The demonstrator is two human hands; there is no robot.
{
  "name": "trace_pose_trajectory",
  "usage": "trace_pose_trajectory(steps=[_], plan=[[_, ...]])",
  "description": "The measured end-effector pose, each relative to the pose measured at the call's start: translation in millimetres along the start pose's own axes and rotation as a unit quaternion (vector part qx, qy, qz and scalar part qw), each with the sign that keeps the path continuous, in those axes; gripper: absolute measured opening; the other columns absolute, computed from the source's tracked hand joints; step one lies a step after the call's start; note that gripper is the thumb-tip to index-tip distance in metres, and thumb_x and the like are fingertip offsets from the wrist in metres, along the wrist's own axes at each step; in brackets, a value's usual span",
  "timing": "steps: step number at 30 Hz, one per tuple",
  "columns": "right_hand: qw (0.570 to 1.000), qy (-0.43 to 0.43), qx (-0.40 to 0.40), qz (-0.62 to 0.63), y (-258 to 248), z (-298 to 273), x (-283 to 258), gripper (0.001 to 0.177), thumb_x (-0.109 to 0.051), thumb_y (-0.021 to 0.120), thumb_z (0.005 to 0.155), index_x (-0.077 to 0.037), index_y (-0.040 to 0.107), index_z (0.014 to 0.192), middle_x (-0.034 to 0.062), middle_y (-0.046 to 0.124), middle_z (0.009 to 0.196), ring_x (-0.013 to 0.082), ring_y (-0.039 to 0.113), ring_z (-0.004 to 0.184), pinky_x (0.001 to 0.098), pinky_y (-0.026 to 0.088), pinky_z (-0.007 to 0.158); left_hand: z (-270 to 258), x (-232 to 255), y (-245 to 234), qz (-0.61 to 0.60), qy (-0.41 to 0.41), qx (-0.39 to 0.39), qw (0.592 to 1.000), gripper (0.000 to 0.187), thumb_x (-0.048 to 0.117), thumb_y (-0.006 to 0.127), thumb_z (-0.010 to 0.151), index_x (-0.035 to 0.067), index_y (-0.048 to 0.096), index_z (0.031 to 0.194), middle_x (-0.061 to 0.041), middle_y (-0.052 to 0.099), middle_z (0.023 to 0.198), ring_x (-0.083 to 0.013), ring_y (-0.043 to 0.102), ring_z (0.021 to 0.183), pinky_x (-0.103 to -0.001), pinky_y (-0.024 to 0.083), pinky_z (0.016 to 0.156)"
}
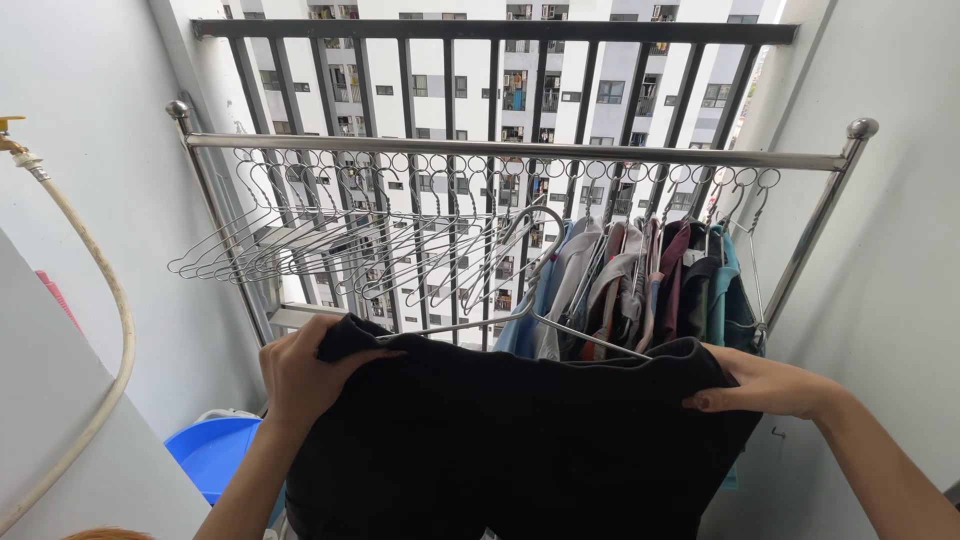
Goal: Removing wet laundry from a washing machine and hanging individual items on hangers on a drying rack.
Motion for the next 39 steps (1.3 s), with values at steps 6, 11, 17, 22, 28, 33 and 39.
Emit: trace_pose_trajectory(steps=[6,11,17,22,28,33,39], plan=[[0.994,0.082,-0.033,0.068,12.9,14.7,19.1,0.041,-0.015,0.076,0.084,-0.003,0.075,0.123,0.0121,0.08,0.114,0.0226,0.076,0.11,0.0331,0.06,0.099,-5.5,-3.3,21.8,0.008,-0.039,-0.055,0.998,0.055,0.063,0.091,0.06,0.021,0.069,0.089,0.0,0.068,0.064,-0.0167,0.064,0.058,-0.034,0.047,0.062],[0.987,-0.064,-0.024,0.146,51.5,-1.1,-4.3,0.072,-0.017,0.086,0.081,-0.017,0.055,0.146,0.0145,0.077,0.128,0.0219,0.072,0.113,0.0448,0.055,0.096,-10.9,-15.9,35.7,-0.081,-0.01,-0.048,0.996,0.053,0.044,0.098,0.054,0.018,0.069,0.089,-0.005,0.073,0.069,-0.0309,0.074,0.07,-0.038,0.055,0.066],[0.98,0.072,-0.005,0.185,79.4,-13.2,-15.4,0.064,-0.007,0.071,0.087,-0.012,0.059,0.15,0.0141,0.078,0.119,0.025,0.073,0.111,0.034,0.057,0.099,-28.0,-33.6,70.0,-0.013,-0.103,-0.137,0.985,0.055,0.053,0.087,0.07,0.02,0.066,0.108,-0.006,0.076,0.097,-0.0334,0.068,0.096,-0.047,0.051,0.083],[0.955,0.169,0.091,0.227,107.7,-11.1,-18.1,0.039,0.004,0.074,0.087,-0.001,0.068,0.126,0.0202,0.077,0.111,0.0325,0.074,0.102,0.0395,0.058,0.09,-44.8,-33.0,94.3,-0.027,-0.119,-0.163,0.979,0.056,0.049,0.079,0.082,0.009,0.068,0.119,-0.01,0.072,0.116,-0.0326,0.066,0.111,-0.049,0.044,0.103],[0.903,0.258,0.139,0.313,156.4,-3.5,-44.4,0.04,0.002,0.07,0.086,-0.004,0.063,0.124,0.0206,0.072,0.109,0.0325,0.069,0.096,0.0384,0.055,0.082,-44.8,-18.5,86.9,-0.056,-0.024,-0.126,0.99,0.03,0.028,0.076,0.094,0.009,0.069,0.116,-0.009,0.072,0.117,-0.0286,0.067,0.114,-0.046,0.054,0.095],[0.885,0.244,0.206,0.339,208.6,7.0,-90.3,0.013,0.004,0.062,0.072,-0.001,0.058,0.083,0.0185,0.066,0.084,0.0307,0.063,0.077,0.0405,0.051,0.071,-40.9,-12.5,78.2,-0.094,-0.078,-0.151,0.981,0.02,0.026,0.064,0.101,0.009,0.073,0.107,-0.008,0.076,0.106,-0.0266,0.073,0.096,-0.042,0.059,0.081],[0.859,0.236,0.249,0.38,257.3,50.6,-134.7,0.022,0.003,0.053,0.071,-0.004,0.055,0.092,0.0145,0.062,0.09,0.0271,0.057,0.094,0.0425,0.052,0.084,-43.3,-1.2,70.1,-0.116,-0.11,-0.166,0.973,0.017,0.019,0.061,0.1,0.011,0.073,0.109,-0.005,0.077,0.104,-0.0243,0.073,0.092,-0.039,0.059,0.071]])
Point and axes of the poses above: each hand's wrist, its own z-axis towards the middle knuckle, its own y-axis out of the palm, x = y × z, the point moved 1 cm from there along z, towards the middle knuckle
